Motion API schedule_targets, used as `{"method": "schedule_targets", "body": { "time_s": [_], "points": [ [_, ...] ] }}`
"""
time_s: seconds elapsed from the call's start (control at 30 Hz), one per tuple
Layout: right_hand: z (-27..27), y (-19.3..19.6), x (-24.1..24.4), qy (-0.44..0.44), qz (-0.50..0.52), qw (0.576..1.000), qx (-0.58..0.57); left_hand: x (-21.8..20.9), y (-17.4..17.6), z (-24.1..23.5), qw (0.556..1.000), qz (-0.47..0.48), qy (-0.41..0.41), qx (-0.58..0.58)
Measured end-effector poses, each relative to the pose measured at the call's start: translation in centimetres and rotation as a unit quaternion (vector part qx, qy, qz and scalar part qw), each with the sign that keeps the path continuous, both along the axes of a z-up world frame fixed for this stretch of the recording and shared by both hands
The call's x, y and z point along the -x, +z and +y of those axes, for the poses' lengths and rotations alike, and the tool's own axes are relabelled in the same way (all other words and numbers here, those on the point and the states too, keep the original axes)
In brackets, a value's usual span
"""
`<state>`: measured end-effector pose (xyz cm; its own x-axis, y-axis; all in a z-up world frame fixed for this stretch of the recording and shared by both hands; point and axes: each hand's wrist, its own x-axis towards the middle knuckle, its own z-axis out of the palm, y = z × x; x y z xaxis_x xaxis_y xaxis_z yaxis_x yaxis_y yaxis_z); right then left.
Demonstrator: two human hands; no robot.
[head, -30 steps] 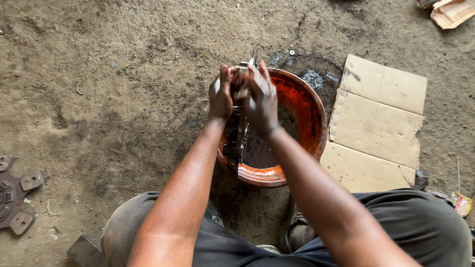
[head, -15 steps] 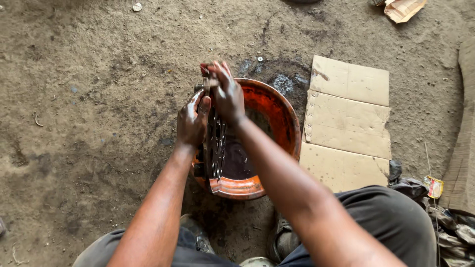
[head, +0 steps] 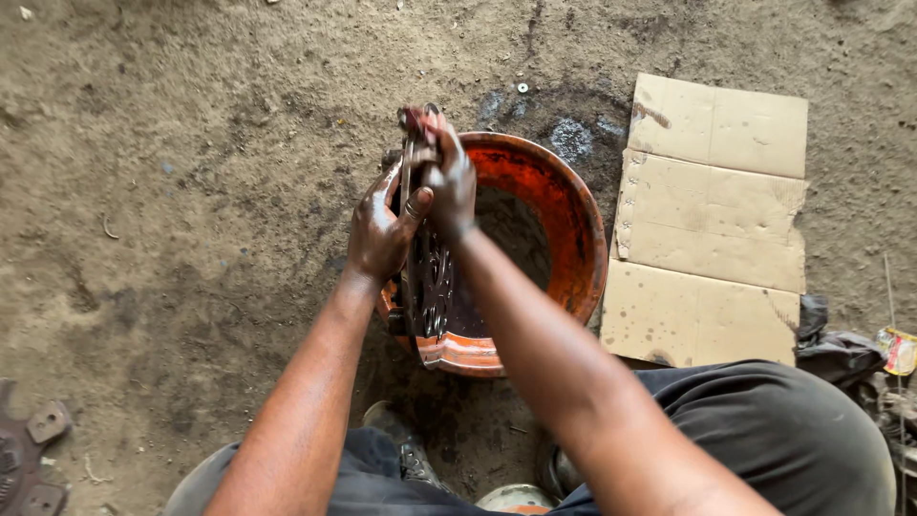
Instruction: The person scrubs a circular metal part with multiple holes using a cloth and liquid from an orange bucket. They repeatedly dip the cloth into the bucket and wipe the part's surface and holes.
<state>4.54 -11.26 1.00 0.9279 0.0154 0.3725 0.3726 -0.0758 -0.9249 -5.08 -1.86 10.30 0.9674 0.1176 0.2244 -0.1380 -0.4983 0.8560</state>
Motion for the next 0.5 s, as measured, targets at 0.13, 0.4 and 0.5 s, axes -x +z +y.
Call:
{"method": "schedule_targets", "body": {
  "time_s": [0.13, 0.4, 0.5],
  "points": [
    [-0.2, -0.3, -4.5, -0.038, 0.062, 0.989, 0.126, 0.0, 0.6, -0.2, 0.998, 0.054, 0.014, 0.01],
    [-1.5, 1.8, 8.9, -0.019, -0.153, 0.987, 0.046, 0.0, -0.8, 0.9, 0.996, 0.046, -0.007, 0.081],
    [-1.6, 3.6, 12.7, -0.024, -0.124, 0.991, 0.045, -0.3, -1.2, 1.2, 0.991, 0.025, -0.025, 0.128]
  ]
}}
